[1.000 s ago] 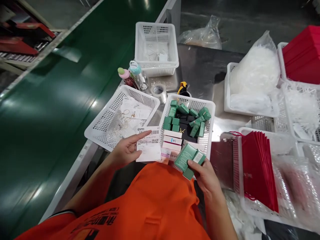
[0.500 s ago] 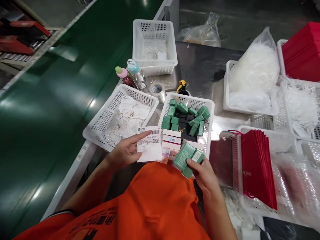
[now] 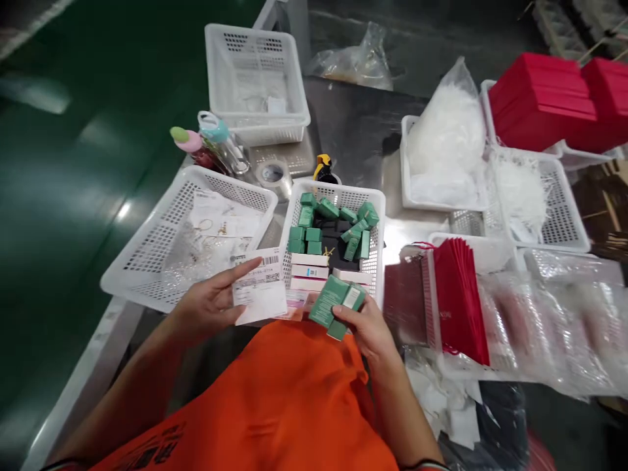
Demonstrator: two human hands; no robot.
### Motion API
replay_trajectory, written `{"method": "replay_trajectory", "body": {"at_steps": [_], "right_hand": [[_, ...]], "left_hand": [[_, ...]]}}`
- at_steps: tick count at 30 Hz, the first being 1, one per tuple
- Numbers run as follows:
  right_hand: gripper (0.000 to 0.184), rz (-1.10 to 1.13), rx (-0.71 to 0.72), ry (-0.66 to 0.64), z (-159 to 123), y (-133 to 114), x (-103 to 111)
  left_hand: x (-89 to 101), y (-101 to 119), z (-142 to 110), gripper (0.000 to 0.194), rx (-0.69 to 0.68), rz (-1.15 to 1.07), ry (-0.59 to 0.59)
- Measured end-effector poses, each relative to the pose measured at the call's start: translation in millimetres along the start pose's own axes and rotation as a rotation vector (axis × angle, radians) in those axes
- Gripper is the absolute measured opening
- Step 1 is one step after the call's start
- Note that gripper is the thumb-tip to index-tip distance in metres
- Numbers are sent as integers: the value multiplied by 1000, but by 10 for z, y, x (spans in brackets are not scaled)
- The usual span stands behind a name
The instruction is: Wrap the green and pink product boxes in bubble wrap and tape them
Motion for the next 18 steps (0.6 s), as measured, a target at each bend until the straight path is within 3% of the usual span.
{"method": "replay_trajectory", "body": {"at_steps": [4,9,13,18], "right_hand": [[65,16,11,-7,3,5,25],[67,-26,80,-2,-3,1,56],[53,-208,389,30,-131,-281,27],[35,-411,729,-29,-402,-620,-153]], "left_hand": [[29,-65,1,85,23,44,-1],[42,11,-8,82,-12,164,17],[38,38,-10,80,-25,229,27],[2,26,-20,80,-49,314,-4]]}}
Point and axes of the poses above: each hand's wrist, its own z-axis towards the middle knuckle, its own x-axis out of the back of the hand, y = z × x, the point moved 10 cm from there along z, towards the middle knuckle, and after that the axes turned 4 degrees about y, right-handed, at the moved point
